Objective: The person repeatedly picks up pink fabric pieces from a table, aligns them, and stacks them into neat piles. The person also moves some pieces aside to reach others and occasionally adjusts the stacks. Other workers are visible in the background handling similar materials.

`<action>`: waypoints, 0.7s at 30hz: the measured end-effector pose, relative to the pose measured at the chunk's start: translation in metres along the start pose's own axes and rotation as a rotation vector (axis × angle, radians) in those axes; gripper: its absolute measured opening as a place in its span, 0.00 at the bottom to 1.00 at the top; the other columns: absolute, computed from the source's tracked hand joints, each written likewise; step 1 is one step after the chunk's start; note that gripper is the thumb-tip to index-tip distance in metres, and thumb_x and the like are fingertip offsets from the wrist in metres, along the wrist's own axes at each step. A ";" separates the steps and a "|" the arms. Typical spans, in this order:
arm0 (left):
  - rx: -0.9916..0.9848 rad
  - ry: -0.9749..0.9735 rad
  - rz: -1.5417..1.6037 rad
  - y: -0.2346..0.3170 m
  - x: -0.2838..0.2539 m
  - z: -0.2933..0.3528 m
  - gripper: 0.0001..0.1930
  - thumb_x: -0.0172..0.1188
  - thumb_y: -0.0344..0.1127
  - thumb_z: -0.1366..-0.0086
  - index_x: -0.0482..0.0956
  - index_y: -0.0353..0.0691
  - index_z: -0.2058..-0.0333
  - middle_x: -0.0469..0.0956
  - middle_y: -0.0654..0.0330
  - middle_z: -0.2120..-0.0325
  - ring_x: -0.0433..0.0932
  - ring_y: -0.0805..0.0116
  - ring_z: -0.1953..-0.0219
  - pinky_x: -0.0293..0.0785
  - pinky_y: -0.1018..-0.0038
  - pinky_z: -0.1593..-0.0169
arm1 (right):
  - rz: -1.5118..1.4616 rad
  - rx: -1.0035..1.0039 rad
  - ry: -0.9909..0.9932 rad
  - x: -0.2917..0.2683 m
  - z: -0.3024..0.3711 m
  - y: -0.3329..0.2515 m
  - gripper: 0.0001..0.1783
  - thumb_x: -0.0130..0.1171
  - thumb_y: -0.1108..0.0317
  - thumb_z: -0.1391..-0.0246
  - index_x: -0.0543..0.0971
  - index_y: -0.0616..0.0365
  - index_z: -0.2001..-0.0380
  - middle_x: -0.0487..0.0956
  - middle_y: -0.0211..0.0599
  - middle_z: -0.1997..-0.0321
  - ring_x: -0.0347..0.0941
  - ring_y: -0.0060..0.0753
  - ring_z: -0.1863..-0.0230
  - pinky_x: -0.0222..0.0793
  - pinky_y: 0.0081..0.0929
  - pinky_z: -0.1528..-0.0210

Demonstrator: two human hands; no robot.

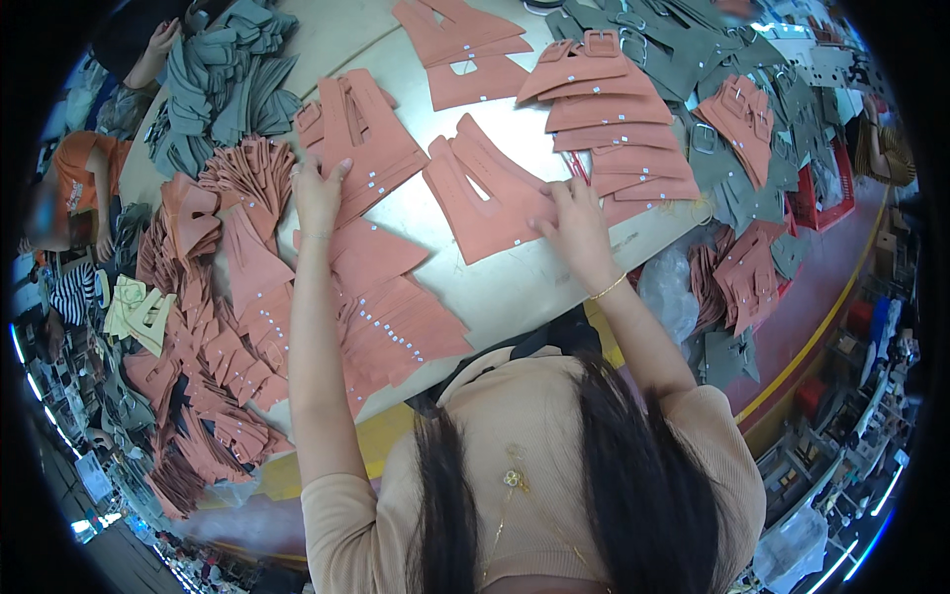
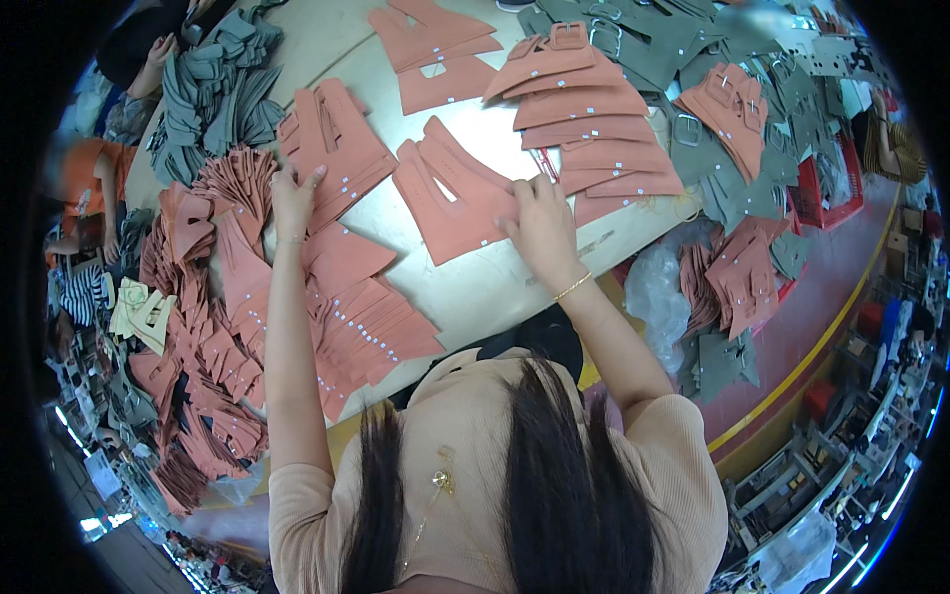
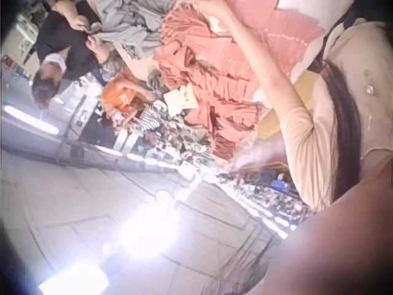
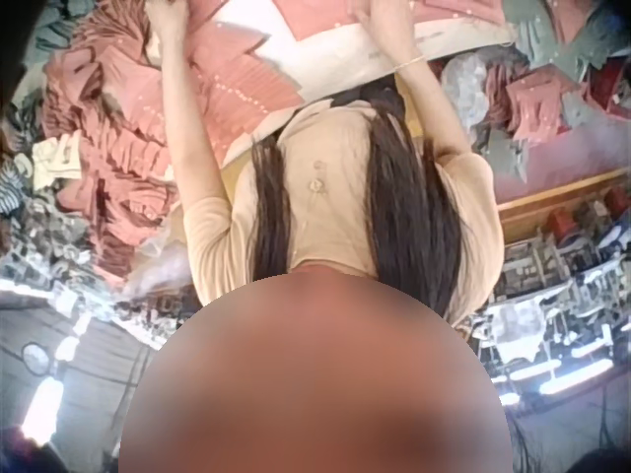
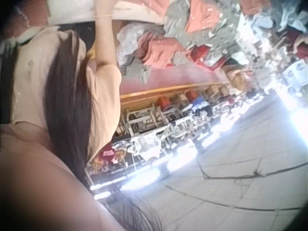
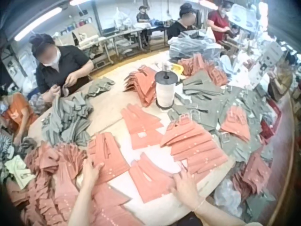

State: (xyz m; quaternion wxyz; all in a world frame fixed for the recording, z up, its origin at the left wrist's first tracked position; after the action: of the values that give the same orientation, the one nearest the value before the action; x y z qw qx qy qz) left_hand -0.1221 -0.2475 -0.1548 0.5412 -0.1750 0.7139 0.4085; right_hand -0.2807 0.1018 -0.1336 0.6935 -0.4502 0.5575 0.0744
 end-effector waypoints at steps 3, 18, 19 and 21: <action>-0.037 -0.029 0.088 0.002 -0.001 -0.001 0.22 0.68 0.45 0.48 0.75 0.29 0.67 0.72 0.45 0.68 0.70 0.46 0.61 0.67 0.59 0.55 | 0.039 0.025 -0.015 0.002 0.000 -0.002 0.25 0.69 0.66 0.60 0.73 0.59 0.57 0.70 0.42 0.60 0.67 0.47 0.57 0.66 0.39 0.54; -0.147 0.091 0.511 -0.005 -0.011 -0.008 0.17 0.68 0.40 0.46 0.78 0.31 0.68 0.80 0.51 0.74 0.78 0.60 0.72 0.71 0.69 0.64 | 0.012 0.018 -0.031 0.008 -0.002 0.000 0.22 0.69 0.67 0.60 0.73 0.60 0.62 0.69 0.43 0.62 0.67 0.48 0.57 0.65 0.40 0.56; -0.186 0.088 0.548 -0.012 -0.006 -0.010 0.17 0.67 0.41 0.46 0.78 0.31 0.67 0.81 0.50 0.74 0.78 0.57 0.72 0.71 0.68 0.64 | 0.001 0.011 -0.030 0.008 -0.003 0.000 0.22 0.69 0.67 0.60 0.73 0.60 0.62 0.69 0.43 0.62 0.67 0.48 0.57 0.65 0.41 0.56; -0.150 0.117 0.500 -0.015 -0.004 -0.013 0.19 0.68 0.43 0.47 0.79 0.31 0.68 0.81 0.50 0.74 0.78 0.59 0.72 0.71 0.68 0.64 | 0.011 0.027 -0.044 0.009 -0.003 0.003 0.22 0.69 0.67 0.60 0.73 0.60 0.61 0.70 0.43 0.62 0.68 0.48 0.57 0.65 0.41 0.56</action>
State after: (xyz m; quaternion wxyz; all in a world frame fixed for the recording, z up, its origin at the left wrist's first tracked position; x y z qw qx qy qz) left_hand -0.1184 -0.2677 -0.1565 0.3669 -0.0560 0.7326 0.5705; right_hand -0.2810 0.0978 -0.1431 0.7114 -0.4360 0.5454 0.0804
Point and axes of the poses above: each hand's wrist, its own z-axis away from the middle knuckle, its own x-axis out of the palm, y = z × x, the point moved 10 cm from there along -z, towards the middle knuckle
